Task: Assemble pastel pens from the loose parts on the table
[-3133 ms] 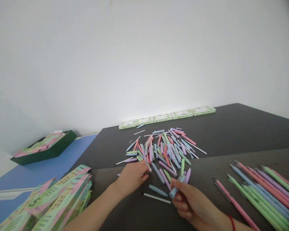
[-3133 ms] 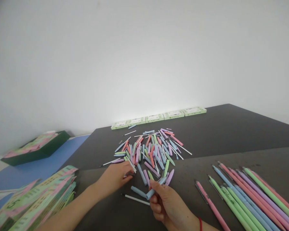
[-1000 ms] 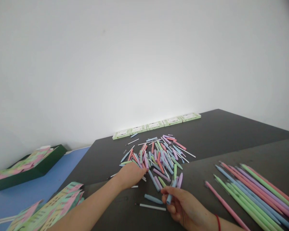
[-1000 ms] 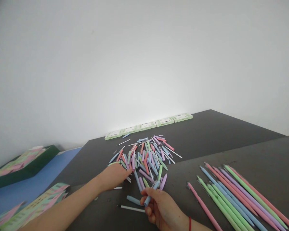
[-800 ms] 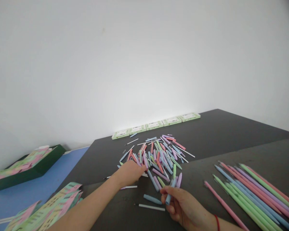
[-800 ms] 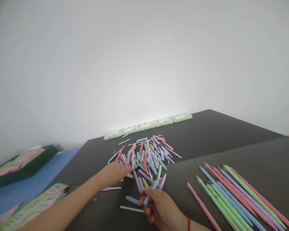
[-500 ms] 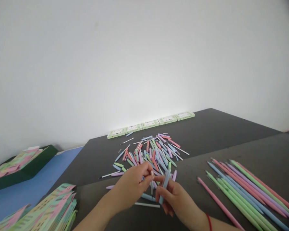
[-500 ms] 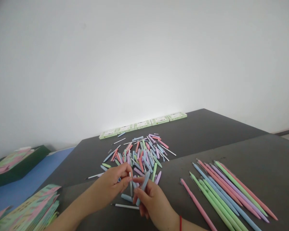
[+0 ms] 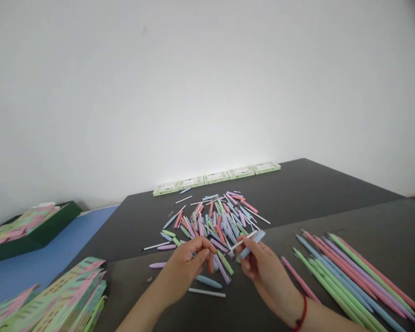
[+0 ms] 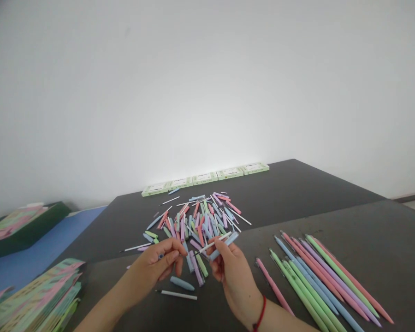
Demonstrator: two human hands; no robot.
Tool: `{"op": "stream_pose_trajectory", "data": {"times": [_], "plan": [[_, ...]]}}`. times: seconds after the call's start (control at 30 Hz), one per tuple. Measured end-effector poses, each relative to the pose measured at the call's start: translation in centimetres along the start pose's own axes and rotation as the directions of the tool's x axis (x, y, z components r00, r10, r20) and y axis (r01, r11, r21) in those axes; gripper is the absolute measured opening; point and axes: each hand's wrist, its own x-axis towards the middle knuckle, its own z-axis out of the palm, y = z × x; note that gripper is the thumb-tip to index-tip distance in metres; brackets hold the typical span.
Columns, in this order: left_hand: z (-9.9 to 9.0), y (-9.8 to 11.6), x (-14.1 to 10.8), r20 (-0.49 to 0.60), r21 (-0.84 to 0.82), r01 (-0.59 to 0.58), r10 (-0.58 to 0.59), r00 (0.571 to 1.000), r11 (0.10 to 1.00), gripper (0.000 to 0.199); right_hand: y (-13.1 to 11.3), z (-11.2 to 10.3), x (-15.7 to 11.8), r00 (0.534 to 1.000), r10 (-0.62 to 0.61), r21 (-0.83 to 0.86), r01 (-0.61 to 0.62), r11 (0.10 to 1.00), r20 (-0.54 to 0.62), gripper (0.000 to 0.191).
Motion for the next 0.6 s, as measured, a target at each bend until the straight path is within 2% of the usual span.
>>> {"op": "stream_pose_trajectory", "data": {"times": [0.13, 0.23, 0.43, 0.6], "plan": [[1.6, -0.6, 0.6, -0.061, -0.137, -0.018, 0.010, 0.998, 0.990, 0.014, 0.6, -0.4, 0.3, 0.991, 0.131, 0.137, -0.128, 0.982, -0.012, 0.023], [2.7, -1.2, 0.8, -0.093, -0.157, -0.064, 0.049, 0.994, 0.985, 0.010, 1.1, -0.5, 0.3, 0.982, 0.188, 0.193, -0.182, 0.964, -0.015, 0.020], [2.9, -0.8, 0.1, -0.081, 0.121, -0.139, 0.149, 0.985, 0.983, 0.004, 1.1, -0.6, 0.0, 0.994, 0.110, 0.107, -0.111, 0.988, 0.011, 0.022], [2.0, 0.1, -0.1, -0.065, 0.227, -0.172, 0.192, 0.979, 0.958, 0.004, 0.7, -0.5, 0.1, 0.999, 0.029, 0.061, -0.027, 0.998, -0.037, 0.024]]}}
